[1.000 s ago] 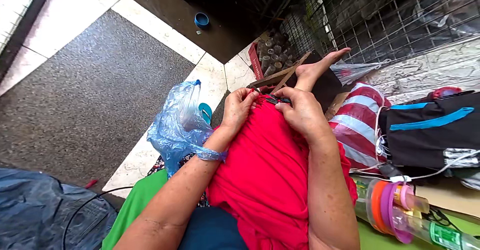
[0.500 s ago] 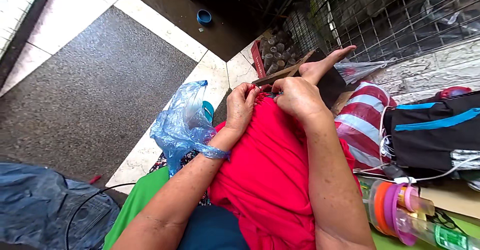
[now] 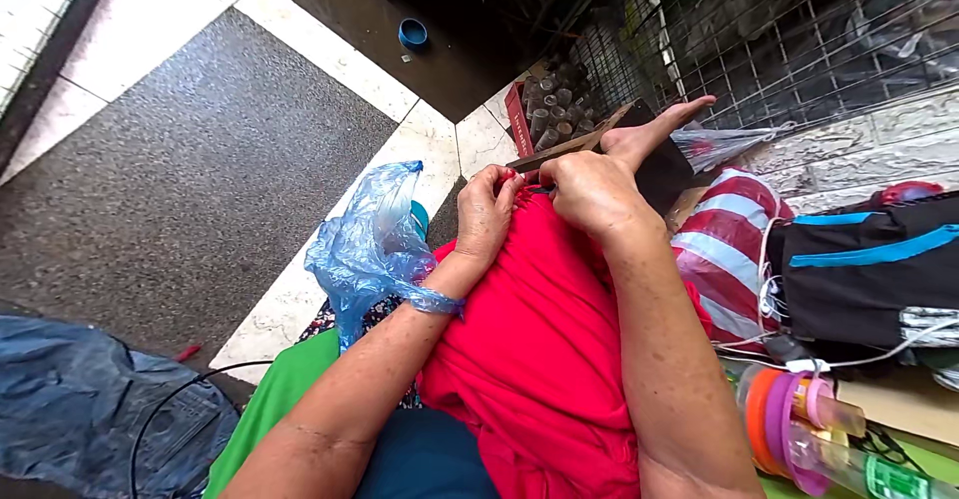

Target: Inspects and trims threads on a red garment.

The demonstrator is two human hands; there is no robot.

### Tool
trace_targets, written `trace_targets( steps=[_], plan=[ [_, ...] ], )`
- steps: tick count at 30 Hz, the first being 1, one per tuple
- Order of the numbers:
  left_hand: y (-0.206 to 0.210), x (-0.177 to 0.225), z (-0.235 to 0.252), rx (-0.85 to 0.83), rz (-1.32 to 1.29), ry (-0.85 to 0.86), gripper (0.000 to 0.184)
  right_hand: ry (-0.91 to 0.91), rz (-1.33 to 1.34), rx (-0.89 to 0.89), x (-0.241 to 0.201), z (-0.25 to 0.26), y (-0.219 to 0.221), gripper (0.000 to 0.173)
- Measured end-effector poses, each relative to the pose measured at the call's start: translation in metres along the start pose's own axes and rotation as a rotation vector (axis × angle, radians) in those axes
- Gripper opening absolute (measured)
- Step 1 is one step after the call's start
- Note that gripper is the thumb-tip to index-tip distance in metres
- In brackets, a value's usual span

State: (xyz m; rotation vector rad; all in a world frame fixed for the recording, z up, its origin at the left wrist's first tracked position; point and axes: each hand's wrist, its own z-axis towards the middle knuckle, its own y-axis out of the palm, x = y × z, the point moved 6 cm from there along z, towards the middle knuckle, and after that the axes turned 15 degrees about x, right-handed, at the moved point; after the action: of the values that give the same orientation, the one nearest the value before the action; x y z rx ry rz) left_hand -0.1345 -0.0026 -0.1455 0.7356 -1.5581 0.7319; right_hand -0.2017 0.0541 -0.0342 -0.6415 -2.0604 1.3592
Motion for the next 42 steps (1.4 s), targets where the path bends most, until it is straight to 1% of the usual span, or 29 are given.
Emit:
trace_targets(
  steps=[2, 6, 9, 13, 17, 21, 24, 27, 28, 29, 32, 33, 34, 35, 37, 40, 42],
  plan=[
    [0.0, 0.0, 0.0, -0.004, 0.003, -0.014, 0.02, 0.011, 0.034, -0.027, 0.004, 0.004, -0.001, 0.022],
    [0.0, 0.0, 0.0, -0.005, 0.009, -0.019, 0.019, 0.023, 0.181, -0.183, 0.013, 0.014, 0.004, 0.025],
    [0.0, 0.001, -0.001, 0.005, 0.012, -0.008, 0.019, 0.033, 0.165, -0.252, 0.012, 0.024, 0.009, 0.023],
    [0.0, 0.003, -0.002, 0.01, 0.002, 0.025, 0.018, 0.036, 0.132, -0.276, 0.007, 0.032, 0.013, 0.023],
    [0.0, 0.006, -0.003, 0.015, 0.01, 0.092, 0.018, 0.042, 0.114, -0.265, 0.004, 0.034, 0.014, 0.022],
    [0.001, 0.006, -0.003, 0.016, 0.014, 0.093, 0.018, 0.019, 0.145, -0.221, 0.005, 0.032, 0.014, 0.018],
    [-0.002, 0.003, -0.001, 0.047, -0.046, 0.039, 0.018, 0.006, 0.237, -0.179, 0.012, 0.028, 0.018, 0.019],
    [-0.014, -0.002, 0.007, 0.12, -0.153, -0.071, 0.02, 0.004, 0.426, -0.038, 0.028, 0.015, 0.026, 0.018],
    [-0.019, -0.006, 0.01, 0.12, -0.165, -0.106, 0.02, 0.023, 0.499, 0.009, 0.035, 0.009, 0.03, 0.02],
    [-0.024, -0.012, 0.009, 0.077, -0.154, -0.139, 0.021, 0.055, 0.569, 0.04, 0.041, 0.002, 0.035, 0.024],
    [-0.03, -0.027, -0.011, -0.238, -0.106, -0.261, 0.024, 0.146, 0.728, 0.111, 0.055, -0.011, 0.048, 0.043],
    [-0.03, -0.026, -0.023, -0.327, -0.113, -0.275, 0.022, 0.158, 0.766, 0.109, 0.056, -0.016, 0.047, 0.045],
    [-0.031, -0.02, -0.034, -0.399, -0.122, -0.271, 0.021, 0.151, 0.819, 0.105, 0.055, -0.02, 0.044, 0.042],
    [-0.033, -0.013, -0.044, -0.449, -0.13, -0.262, 0.019, 0.13, 0.885, 0.104, 0.055, -0.026, 0.041, 0.035],
    [-0.036, 0.002, -0.06, -0.502, -0.168, -0.267, 0.016, 0.093, 1.028, 0.109, 0.058, -0.041, 0.031, 0.025],
    [-0.039, 0.017, -0.076, -0.555, -0.222, -0.245, 0.017, 0.044, 1.108, 0.17, 0.073, -0.057, 0.022, 0.021],
    [-0.041, 0.021, -0.083, -0.548, -0.247, -0.192, 0.019, 0.039, 1.115, 0.201, 0.082, -0.066, 0.02, 0.02]
  ],
)
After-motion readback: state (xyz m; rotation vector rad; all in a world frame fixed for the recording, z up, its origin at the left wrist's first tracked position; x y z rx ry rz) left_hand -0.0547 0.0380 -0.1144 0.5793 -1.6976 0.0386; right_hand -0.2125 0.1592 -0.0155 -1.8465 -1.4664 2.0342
